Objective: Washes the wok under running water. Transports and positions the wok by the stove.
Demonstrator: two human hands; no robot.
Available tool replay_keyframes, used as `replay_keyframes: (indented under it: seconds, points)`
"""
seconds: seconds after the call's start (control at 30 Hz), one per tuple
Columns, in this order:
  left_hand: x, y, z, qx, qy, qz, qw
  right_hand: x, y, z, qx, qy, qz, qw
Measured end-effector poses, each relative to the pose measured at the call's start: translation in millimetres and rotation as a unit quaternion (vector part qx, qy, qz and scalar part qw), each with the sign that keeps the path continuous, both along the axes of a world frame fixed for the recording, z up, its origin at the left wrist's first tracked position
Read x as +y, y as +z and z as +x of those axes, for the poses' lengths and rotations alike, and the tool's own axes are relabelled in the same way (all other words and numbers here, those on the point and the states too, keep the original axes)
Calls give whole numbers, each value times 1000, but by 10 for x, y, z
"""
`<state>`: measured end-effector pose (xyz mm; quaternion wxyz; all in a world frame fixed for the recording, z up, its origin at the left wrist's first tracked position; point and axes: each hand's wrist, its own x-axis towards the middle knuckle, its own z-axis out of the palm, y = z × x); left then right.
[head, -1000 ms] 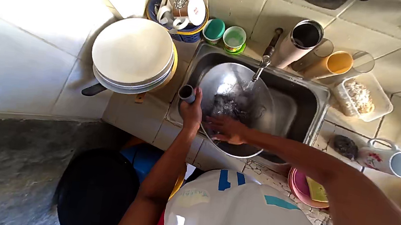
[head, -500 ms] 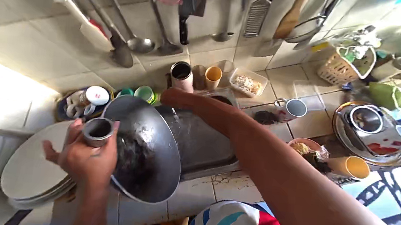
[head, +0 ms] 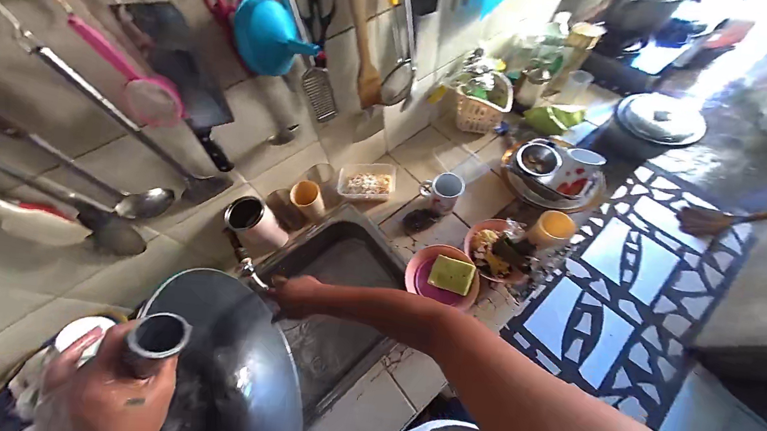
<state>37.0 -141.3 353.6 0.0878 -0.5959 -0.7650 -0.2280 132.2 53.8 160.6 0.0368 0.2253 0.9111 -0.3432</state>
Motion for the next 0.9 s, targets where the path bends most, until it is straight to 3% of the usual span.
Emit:
replay_keyframes:
  seconds: [0.1, 0.2, 0.37, 0.53, 0.63, 0.73, 0.9]
  points:
    - [295, 274, 336, 136, -120, -114, 977, -158, 190, 750, -62, 42, 0, 997]
    - [584, 330, 682, 226, -178, -161, 944, -272, 363, 1479, -30, 40, 24, 998]
    - [798, 641, 1465, 298, -215, -232, 901, -445, 767, 2926, 77, -81, 76, 991]
    - [999, 1072, 2573, 369, -276, -191, 867, -775, 991, 4731, 134, -230, 88, 960]
    - [1217, 1253, 3476, 413, -316, -124, 845, -1082, 1026, 5848, 244, -356, 77, 899]
    - [1243, 1581, 4787, 443, -395, -57, 803, -1444, 1249, 6843, 364, -460, 39, 809]
    - [1118, 1738, 6967, 388, -578, 43, 717, -2089, 1899, 8228, 503, -517, 47, 691]
